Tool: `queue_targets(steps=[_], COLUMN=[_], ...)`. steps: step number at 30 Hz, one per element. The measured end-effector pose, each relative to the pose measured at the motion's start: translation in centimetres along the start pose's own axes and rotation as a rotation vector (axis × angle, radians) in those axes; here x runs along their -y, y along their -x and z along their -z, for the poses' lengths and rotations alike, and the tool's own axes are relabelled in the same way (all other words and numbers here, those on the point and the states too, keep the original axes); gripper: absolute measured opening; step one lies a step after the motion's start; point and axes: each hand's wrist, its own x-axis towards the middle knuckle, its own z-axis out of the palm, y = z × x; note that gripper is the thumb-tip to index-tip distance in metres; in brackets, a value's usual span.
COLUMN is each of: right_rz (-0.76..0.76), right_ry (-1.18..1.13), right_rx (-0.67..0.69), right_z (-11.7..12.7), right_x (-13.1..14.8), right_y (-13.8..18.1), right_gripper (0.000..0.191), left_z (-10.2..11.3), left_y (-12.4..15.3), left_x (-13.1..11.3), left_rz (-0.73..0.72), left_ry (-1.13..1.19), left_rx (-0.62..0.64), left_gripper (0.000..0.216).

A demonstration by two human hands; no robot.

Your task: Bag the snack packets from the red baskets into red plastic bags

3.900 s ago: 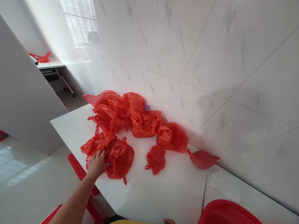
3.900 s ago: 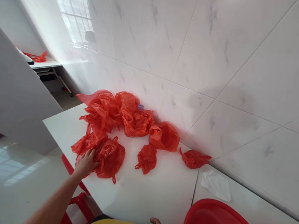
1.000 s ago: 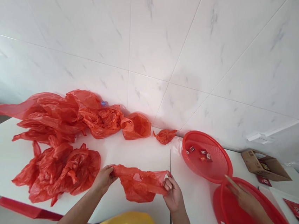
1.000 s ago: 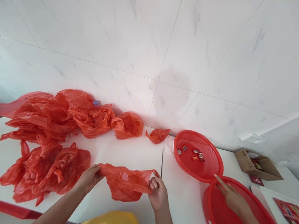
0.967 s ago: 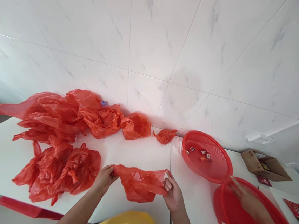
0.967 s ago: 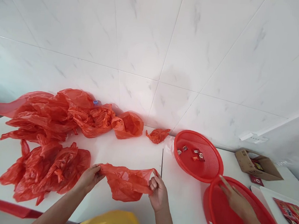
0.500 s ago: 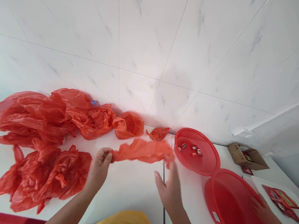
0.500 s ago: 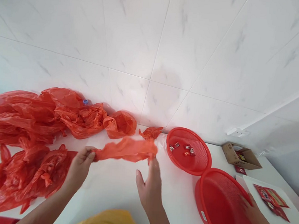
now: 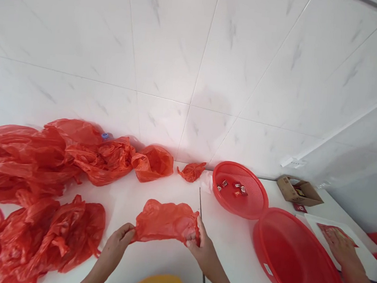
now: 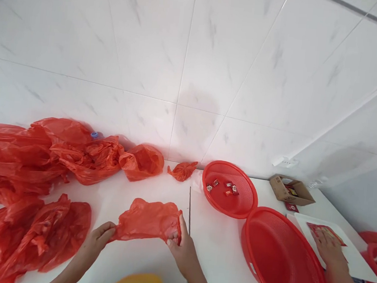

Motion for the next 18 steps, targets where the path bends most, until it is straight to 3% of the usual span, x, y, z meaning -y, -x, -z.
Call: queue_targets(steps=[4, 8, 13, 15, 18], right_rz=[-0.003, 0.003, 0.007, 0.040, 0.078], right_ry=[0.017, 0.026, 0.102, 0.243, 0.570], right_rx=[-0.004, 0.022, 0.033, -0.080, -0.390], right_z=[0.2, 0.6, 2.0, 3.4, 6.4], right_x=[0.4, -0.2, -2.3, -3.0, -3.2], right_y=[-0.7, -0.8, -1.6, -3.1, -6.4], right_gripper=[0.081, 0.076, 0.060, 0.054, 0.058], left_z=[-0.4, -0.5, -0.6, -0.6, -0.5], left_y=[0.4, 0.1, -0.9, -1.1, -1.1], left_x=[-1.1, -0.3, 0.9, 0.7, 0.0], left_rz=[0.014, -0.040, 0.041, 0.061, 0.036], left_ry=[-0.249, -0.270, -0.136, -0.100, -0.101], left_rx=[-0.004, 0.066, -0.058, -0.090, -0.103], left_gripper=[0.048, 0.022, 0.040, 0.043, 0.044])
